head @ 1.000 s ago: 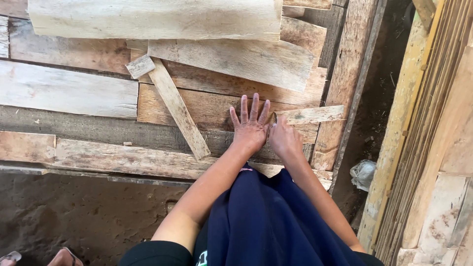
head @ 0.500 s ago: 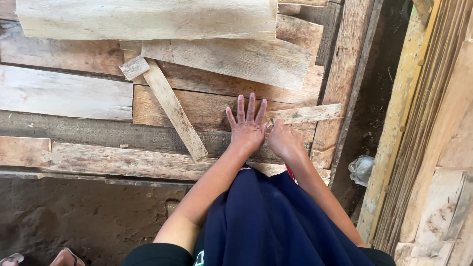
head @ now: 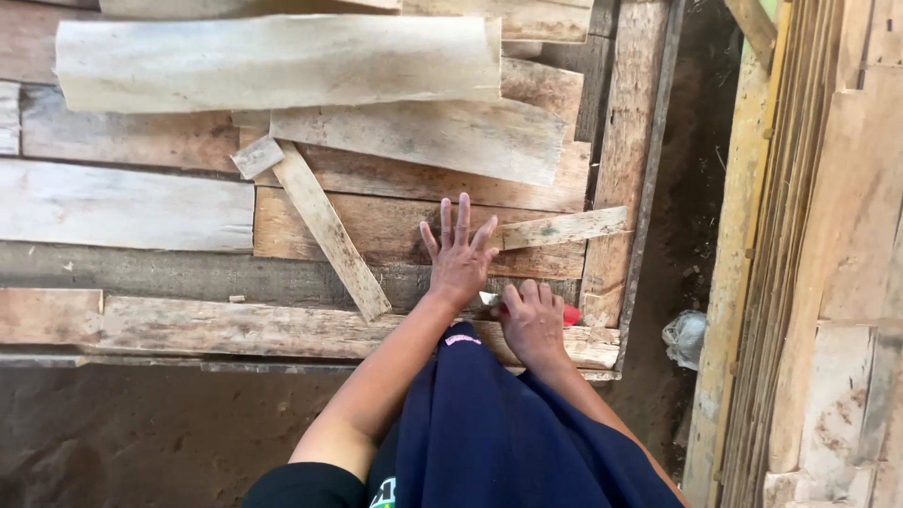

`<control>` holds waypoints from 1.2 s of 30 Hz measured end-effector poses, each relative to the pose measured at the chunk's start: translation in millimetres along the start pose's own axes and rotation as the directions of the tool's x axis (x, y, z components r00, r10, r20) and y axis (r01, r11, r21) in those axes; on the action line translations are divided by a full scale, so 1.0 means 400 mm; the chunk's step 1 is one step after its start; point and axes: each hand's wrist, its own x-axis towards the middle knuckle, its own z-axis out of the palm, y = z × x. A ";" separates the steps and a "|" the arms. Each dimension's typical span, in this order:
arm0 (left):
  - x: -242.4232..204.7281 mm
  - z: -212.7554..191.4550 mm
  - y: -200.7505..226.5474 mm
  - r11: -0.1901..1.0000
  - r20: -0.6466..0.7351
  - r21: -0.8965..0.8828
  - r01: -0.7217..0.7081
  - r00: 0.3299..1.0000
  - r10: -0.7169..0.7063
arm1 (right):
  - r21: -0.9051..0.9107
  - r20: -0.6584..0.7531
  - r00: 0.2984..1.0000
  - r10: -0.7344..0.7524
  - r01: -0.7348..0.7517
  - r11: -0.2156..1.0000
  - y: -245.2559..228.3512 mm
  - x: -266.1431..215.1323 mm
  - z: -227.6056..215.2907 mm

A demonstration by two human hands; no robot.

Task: Cutting thin wood veneer sheets to size using a utility knife on a wooden workbench.

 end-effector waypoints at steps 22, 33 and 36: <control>0.018 -0.129 0.067 0.999 -0.211 -0.019 0.035 0.977 -0.038 | 0.107 -0.178 0.959 0.221 -0.204 0.973 0.079 0.189 -0.119; -0.040 -0.248 0.070 0.830 0.104 -0.536 0.156 0.987 -0.118 | 0.643 0.055 0.979 0.196 -0.185 0.743 0.117 0.175 -0.250; -0.037 -0.198 0.066 0.656 0.124 -0.710 0.255 0.963 -0.239 | 0.782 0.113 0.965 0.236 -0.233 0.578 0.128 0.180 -0.232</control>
